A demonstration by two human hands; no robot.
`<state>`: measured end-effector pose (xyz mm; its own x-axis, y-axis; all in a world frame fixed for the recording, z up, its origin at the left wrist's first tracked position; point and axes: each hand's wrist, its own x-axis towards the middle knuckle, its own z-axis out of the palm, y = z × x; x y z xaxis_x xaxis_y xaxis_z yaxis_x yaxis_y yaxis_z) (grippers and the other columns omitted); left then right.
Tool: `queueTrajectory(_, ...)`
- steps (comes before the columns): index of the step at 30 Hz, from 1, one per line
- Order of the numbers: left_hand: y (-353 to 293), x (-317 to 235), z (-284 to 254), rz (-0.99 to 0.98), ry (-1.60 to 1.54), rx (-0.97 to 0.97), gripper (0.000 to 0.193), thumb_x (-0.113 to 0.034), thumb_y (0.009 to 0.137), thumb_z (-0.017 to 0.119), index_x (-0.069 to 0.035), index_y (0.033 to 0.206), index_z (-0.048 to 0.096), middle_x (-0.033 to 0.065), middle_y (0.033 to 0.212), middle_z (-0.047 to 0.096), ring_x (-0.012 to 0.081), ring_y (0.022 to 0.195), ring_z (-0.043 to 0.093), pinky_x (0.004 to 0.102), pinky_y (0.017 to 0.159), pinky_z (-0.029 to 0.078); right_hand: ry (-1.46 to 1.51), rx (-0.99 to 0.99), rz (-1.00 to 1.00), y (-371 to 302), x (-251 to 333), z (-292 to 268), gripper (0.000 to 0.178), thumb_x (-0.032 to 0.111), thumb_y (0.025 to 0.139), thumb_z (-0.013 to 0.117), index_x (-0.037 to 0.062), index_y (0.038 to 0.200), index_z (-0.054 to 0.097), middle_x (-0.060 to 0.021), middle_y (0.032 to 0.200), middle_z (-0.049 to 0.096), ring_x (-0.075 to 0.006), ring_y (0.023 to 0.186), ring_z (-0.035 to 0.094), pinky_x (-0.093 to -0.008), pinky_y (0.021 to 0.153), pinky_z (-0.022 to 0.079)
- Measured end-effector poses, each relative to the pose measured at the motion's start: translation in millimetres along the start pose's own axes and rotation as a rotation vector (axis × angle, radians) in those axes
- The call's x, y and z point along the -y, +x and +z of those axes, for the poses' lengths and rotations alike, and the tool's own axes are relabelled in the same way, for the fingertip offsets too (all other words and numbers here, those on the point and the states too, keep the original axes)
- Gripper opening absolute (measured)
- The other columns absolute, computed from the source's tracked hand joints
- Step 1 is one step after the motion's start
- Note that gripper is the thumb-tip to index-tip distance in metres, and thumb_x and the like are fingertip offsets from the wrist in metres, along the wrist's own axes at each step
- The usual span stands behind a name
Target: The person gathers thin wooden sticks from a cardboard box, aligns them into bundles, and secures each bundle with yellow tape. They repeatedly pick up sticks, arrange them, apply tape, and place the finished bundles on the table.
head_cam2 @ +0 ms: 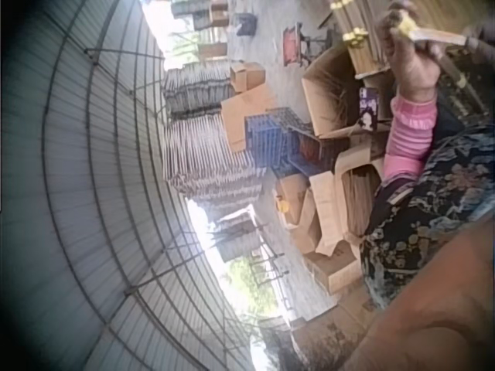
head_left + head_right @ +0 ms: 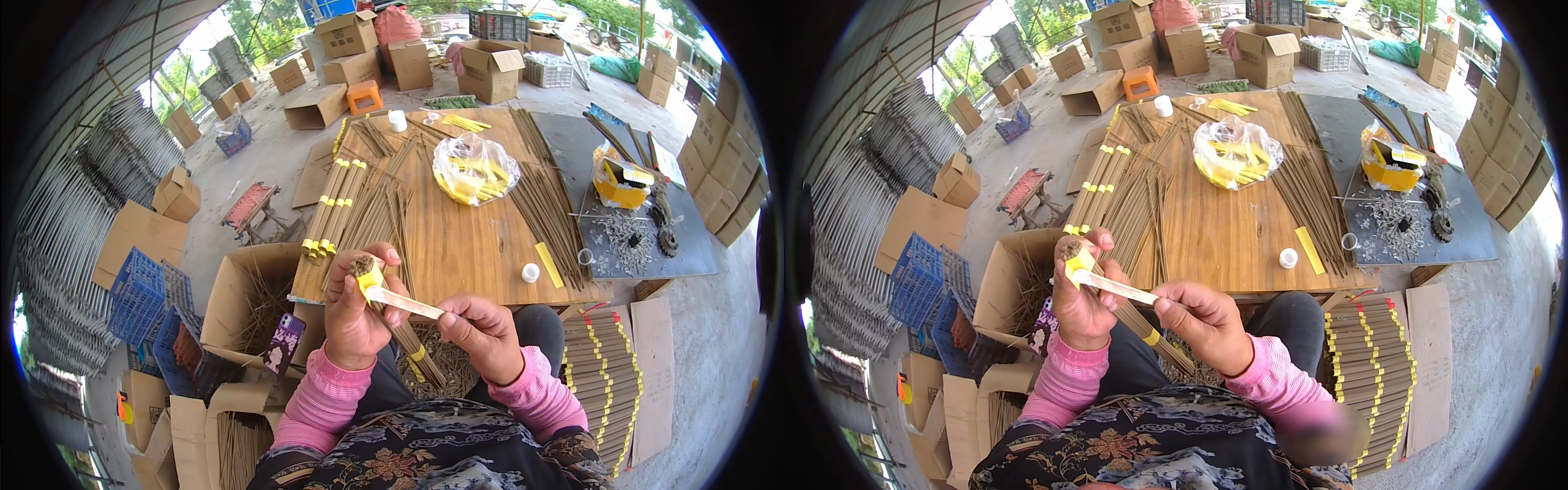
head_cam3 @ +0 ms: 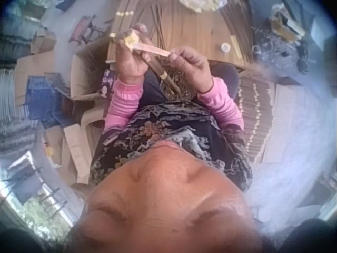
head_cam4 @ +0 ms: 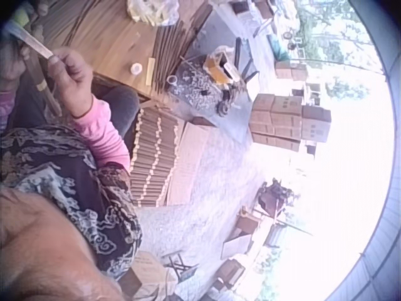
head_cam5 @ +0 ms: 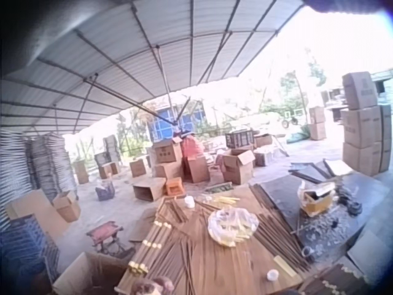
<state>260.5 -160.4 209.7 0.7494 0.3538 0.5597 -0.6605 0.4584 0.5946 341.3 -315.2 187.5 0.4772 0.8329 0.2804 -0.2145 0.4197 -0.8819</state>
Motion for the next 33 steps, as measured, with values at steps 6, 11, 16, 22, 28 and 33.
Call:
queueTrajectory(6, -2.1, 2.0, 2.5, -0.017, 0.009, -0.011, 0.029, -0.029, 0.089, 0.049, -0.004, 0.102, 0.047, 0.0157, 0.106, 0.046, 0.0164, 0.056, 0.055, 0.0234, 0.042, 0.042, 0.021, 0.029, -0.031, 2.6, -1.1, 2.2, 0.017, 0.01, 0.089, 0.052, -0.0022, 0.099, 0.056, 0.0032, 0.075, 0.053, -0.0036, 0.068, 0.045, -0.0173, 0.06, 0.038)
queueTrajectory(11, -1.7, 1.9, 0.6, -0.01, 0.003, 0.003, 0.03, -0.029, 0.09, 0.048, -0.003, 0.102, 0.047, 0.0159, 0.106, 0.046, 0.0163, 0.055, 0.054, 0.0234, 0.042, 0.042, 0.061, 0.035, 0.018, 2.2, -0.7, 1.9, 0.017, 0.01, 0.089, 0.052, -0.0022, 0.099, 0.057, 0.0031, 0.074, 0.052, -0.0035, 0.067, 0.045, -0.0173, 0.059, 0.037)
queueTrajectory(16, -2.3, 0.4, 1.1, -0.005, 0.012, -0.017, 0.03, -0.031, 0.089, 0.049, -0.003, 0.101, 0.047, 0.0155, 0.105, 0.046, 0.0159, 0.053, 0.053, 0.0238, 0.041, 0.043, 0.074, 0.057, 0.041, 3.4, -0.6, 0.1, 0.016, 0.01, 0.089, 0.051, -0.0021, 0.098, 0.058, 0.0034, 0.074, 0.052, -0.003, 0.065, 0.044, -0.0172, 0.058, 0.036)
queueTrajectory(22, -3.7, -0.8, 0.7, -0.008, 0.017, -0.023, 0.03, -0.031, 0.089, 0.05, -0.004, 0.101, 0.047, 0.0149, 0.105, 0.047, 0.0152, 0.051, 0.052, 0.0241, 0.041, 0.042, 0.077, 0.056, 0.049, -0.1, 1.1, 0.2, 0.015, 0.01, 0.089, 0.052, -0.002, 0.097, 0.057, 0.0033, 0.074, 0.053, -0.0028, 0.065, 0.045, -0.0172, 0.058, 0.037)
queueTrajectory(28, -3.5, -1.3, 4.1, -0.001, -0.019, -0.001, 0.029, -0.03, 0.089, 0.05, -0.004, 0.102, 0.047, 0.0152, 0.106, 0.046, 0.014, 0.05, 0.05, 0.025, 0.042, 0.042, -0.003, -0.04, -0.051, 1.9, 5.7, 1.9, 0.013, 0.009, 0.087, 0.053, -0.0021, 0.094, 0.057, 0.0015, 0.071, 0.054, -0.0037, 0.063, 0.046, -0.0173, 0.057, 0.037)
queueTrajectory(33, -4.6, -0.2, 3.9, -0.02, -0.029, -0.009, 0.029, -0.029, 0.089, 0.05, -0.003, 0.102, 0.046, 0.0154, 0.105, 0.046, 0.0148, 0.051, 0.052, 0.0234, 0.042, 0.041, -0.083, 0.017, -0.05, -0.9, 6.5, 3.8, 0.016, 0.01, 0.089, 0.052, -0.0029, 0.097, 0.057, 0.0047, 0.074, 0.051, -0.0023, 0.066, 0.043, -0.0167, 0.057, 0.036)
